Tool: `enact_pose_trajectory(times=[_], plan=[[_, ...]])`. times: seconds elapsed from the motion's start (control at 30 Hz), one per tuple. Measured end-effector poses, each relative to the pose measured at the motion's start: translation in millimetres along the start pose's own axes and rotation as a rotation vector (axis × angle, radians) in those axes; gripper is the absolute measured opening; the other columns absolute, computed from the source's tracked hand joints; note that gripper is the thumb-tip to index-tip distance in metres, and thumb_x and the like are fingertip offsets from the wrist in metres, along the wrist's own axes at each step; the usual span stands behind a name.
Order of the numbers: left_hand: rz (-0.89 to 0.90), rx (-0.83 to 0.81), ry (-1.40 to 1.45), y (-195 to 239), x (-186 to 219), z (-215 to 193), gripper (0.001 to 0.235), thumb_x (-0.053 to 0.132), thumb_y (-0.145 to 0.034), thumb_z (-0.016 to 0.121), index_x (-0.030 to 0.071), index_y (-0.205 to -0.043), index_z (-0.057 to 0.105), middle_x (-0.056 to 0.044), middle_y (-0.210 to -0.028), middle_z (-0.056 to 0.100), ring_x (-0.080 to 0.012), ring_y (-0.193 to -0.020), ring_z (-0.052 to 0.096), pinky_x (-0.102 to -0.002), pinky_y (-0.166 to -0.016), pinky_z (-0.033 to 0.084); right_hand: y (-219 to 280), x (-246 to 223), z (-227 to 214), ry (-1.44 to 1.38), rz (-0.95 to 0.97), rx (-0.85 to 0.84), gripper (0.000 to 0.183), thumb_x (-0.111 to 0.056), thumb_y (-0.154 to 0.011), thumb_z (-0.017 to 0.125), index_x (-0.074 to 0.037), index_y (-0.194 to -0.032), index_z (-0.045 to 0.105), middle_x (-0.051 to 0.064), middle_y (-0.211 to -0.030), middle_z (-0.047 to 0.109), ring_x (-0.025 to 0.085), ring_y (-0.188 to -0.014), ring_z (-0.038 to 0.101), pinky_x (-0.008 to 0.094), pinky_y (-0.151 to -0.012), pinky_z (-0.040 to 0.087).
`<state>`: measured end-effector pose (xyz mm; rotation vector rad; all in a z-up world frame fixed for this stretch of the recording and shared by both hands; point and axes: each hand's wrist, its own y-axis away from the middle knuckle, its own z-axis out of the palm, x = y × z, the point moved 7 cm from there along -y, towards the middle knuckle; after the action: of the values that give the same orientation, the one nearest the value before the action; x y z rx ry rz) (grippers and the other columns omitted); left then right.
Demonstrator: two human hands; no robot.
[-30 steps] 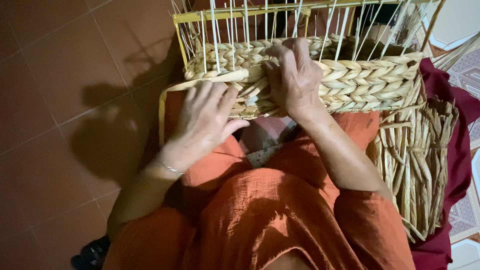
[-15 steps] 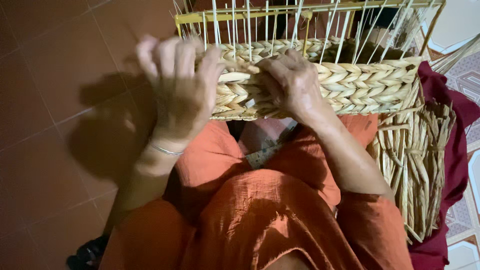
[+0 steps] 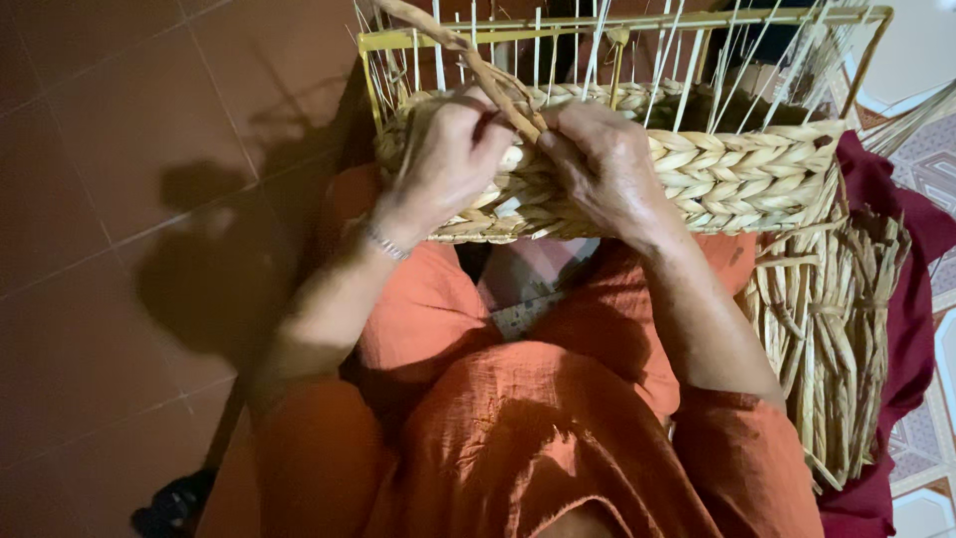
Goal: The person weaves a basket by hand using dried palm leaves, threading them through a yellow metal frame. They repeatedly pull and tuck the leaves to form a tight braided pattern around the frame.
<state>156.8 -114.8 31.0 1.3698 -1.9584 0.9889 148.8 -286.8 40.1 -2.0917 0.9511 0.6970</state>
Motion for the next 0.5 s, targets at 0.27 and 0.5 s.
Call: enact_pose_trajectory(times=[0.27,0.5], plan=[[0.413,0.093,-0.001,63,45,-11,0.010,0.007,-0.101,0.072,0.002,-0.109,0.070,-0.013,-0.105,0.074,-0.0243,-0.097,0.072,-0.033,-0.089,0.060,-12,-4,11,0.038,-0.067,0.030,0.004,-0.008,-0.106,0.077,-0.006,-0.103,0.077,0.005,-0.092,0.076,0.011,-0.079,0.069,0.024,-0.064,0.061],[0.384,0.209,-0.676,46,18,-40,0.029,0.031,-0.088,0.088,0.010,-0.102,0.075,-0.013,-0.134,0.054,-0.0294,-0.125,0.047,-0.052,-0.103,0.040,-2,-11,16,0.208,-0.157,-0.020,0.021,-0.020,-0.101,0.078,-0.006,-0.087,0.072,0.006,-0.070,0.065,0.016,-0.063,0.052,0.041,-0.076,0.057]])
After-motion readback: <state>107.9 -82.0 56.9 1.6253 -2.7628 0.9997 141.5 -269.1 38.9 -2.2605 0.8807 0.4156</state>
